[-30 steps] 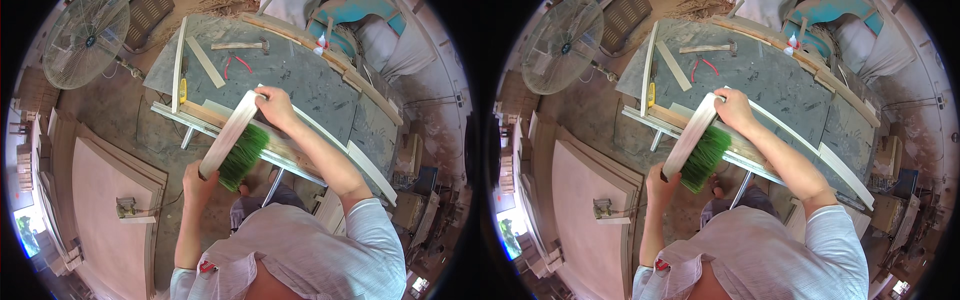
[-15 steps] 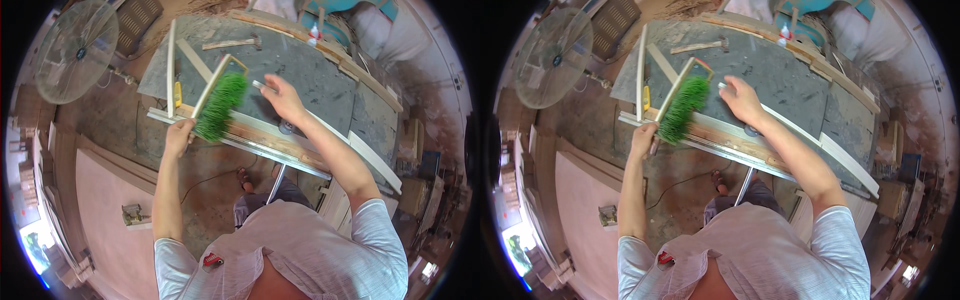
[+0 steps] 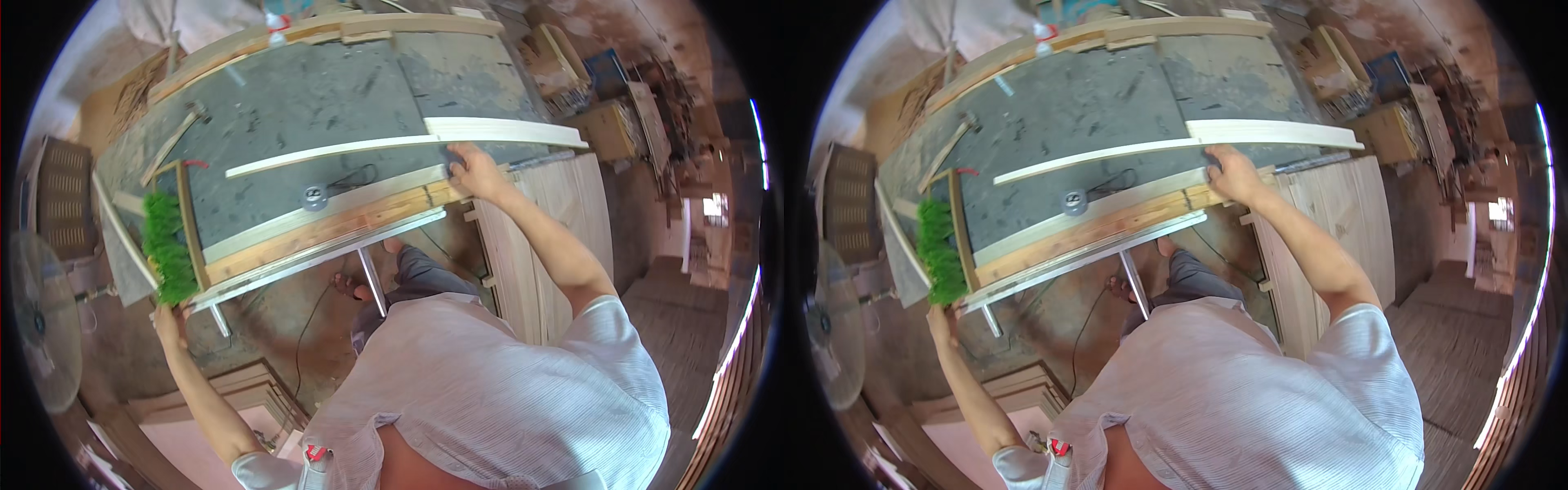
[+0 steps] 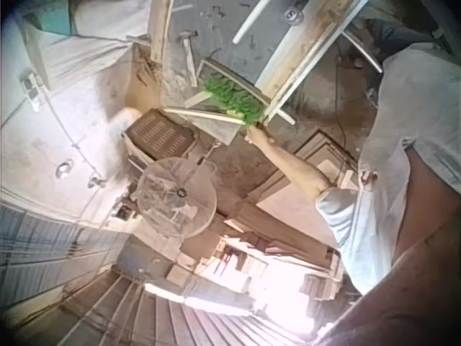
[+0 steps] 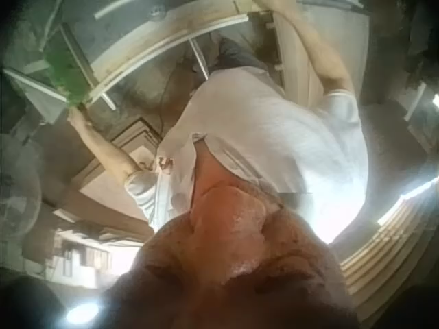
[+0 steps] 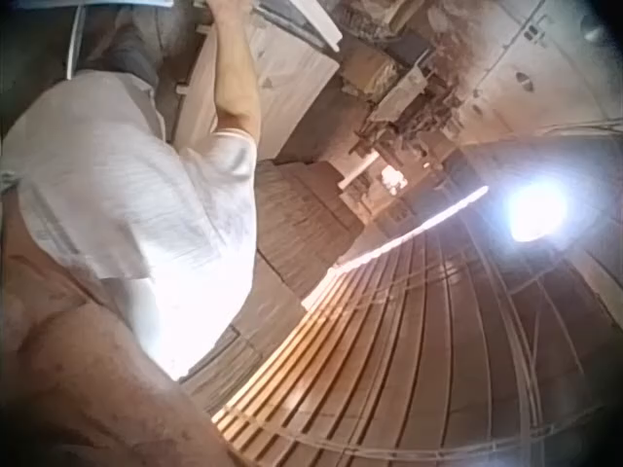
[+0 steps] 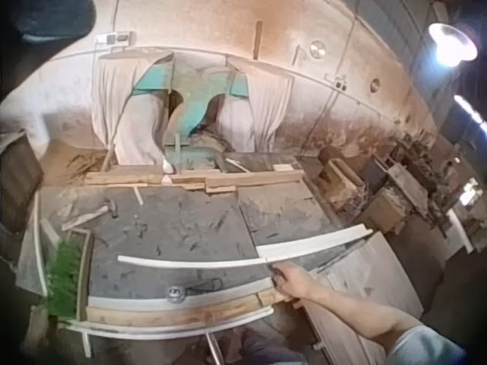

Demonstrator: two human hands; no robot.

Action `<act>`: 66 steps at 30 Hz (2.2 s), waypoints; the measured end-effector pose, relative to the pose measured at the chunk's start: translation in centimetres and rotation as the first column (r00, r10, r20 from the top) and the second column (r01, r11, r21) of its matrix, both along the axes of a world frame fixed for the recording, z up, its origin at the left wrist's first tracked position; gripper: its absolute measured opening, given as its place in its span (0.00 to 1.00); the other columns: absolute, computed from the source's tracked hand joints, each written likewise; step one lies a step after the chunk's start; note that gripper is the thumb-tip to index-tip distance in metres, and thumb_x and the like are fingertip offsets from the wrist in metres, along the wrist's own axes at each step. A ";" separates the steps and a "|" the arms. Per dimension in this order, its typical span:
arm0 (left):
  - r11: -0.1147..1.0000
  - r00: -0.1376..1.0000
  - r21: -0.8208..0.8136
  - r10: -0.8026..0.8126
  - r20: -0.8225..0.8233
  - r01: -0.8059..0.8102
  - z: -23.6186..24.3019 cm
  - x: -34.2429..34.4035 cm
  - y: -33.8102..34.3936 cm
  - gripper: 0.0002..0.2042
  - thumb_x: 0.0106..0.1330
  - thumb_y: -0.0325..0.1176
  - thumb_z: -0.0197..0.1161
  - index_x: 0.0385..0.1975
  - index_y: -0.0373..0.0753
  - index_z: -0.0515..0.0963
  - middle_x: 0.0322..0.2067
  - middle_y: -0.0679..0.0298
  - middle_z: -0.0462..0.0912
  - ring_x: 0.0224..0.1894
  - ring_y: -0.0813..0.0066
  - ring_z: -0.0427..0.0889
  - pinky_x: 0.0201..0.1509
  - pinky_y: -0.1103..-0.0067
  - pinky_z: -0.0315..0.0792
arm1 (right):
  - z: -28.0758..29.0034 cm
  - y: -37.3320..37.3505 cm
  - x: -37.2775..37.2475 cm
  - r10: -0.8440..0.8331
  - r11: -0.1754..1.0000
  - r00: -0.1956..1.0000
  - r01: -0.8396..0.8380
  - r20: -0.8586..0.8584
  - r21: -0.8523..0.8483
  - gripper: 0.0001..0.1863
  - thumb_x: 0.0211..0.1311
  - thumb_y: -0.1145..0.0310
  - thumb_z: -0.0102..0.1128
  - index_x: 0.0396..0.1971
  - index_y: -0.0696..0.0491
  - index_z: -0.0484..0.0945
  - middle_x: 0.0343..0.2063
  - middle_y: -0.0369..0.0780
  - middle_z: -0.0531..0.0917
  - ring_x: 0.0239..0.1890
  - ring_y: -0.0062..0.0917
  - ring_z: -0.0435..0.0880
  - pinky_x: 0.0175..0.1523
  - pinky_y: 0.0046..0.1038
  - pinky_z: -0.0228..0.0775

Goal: Measuring and cutting wooden slats using a table saw.

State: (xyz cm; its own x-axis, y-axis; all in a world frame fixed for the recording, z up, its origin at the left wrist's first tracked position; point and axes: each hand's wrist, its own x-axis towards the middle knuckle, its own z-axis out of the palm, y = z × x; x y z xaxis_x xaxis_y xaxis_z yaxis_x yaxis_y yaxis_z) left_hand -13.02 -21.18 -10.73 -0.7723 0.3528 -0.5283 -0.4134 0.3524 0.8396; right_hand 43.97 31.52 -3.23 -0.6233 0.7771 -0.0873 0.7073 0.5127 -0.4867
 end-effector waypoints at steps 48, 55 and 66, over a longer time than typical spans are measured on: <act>0.852 0.806 0.207 -0.523 0.276 0.481 12.9 38.0 26.8 0.29 0.74 0.49 0.65 0.58 0.24 0.78 0.28 0.58 0.84 0.24 0.70 0.82 0.27 0.76 0.79 | -6.2 27.1 17.3 0.302 0.827 0.924 -0.377 0.237 0.416 0.12 0.60 0.72 0.59 0.45 0.52 0.78 0.43 0.43 0.85 0.48 0.42 0.85 0.52 0.44 0.77; 0.788 0.743 0.154 -0.614 0.266 0.596 13.9 39.0 30.3 0.33 0.74 0.55 0.63 0.61 0.24 0.75 0.30 0.61 0.82 0.27 0.72 0.81 0.29 0.76 0.78 | 3.2 26.7 24.5 0.087 0.807 0.964 -0.215 0.249 0.550 0.21 0.66 0.70 0.56 0.59 0.50 0.79 0.48 0.40 0.86 0.52 0.35 0.84 0.54 0.39 0.72; 0.516 0.369 0.303 -0.825 0.429 0.802 8.5 39.4 39.4 0.37 0.74 0.61 0.59 0.58 0.24 0.77 0.24 0.60 0.82 0.19 0.75 0.80 0.23 0.82 0.75 | 0.3 1.8 43.6 -0.161 0.986 0.888 0.129 0.430 0.104 0.20 0.61 0.73 0.57 0.54 0.58 0.77 0.47 0.47 0.82 0.56 0.44 0.81 0.60 0.42 0.73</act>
State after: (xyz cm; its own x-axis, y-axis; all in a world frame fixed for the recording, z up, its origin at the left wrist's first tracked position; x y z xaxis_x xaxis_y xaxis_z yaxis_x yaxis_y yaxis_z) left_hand 26.33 18.26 -2.22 0.2469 0.6962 -0.6740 -0.2653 0.7175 0.6440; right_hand 87.55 33.28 -2.90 -0.4153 0.8702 -0.2651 0.9088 0.4097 -0.0789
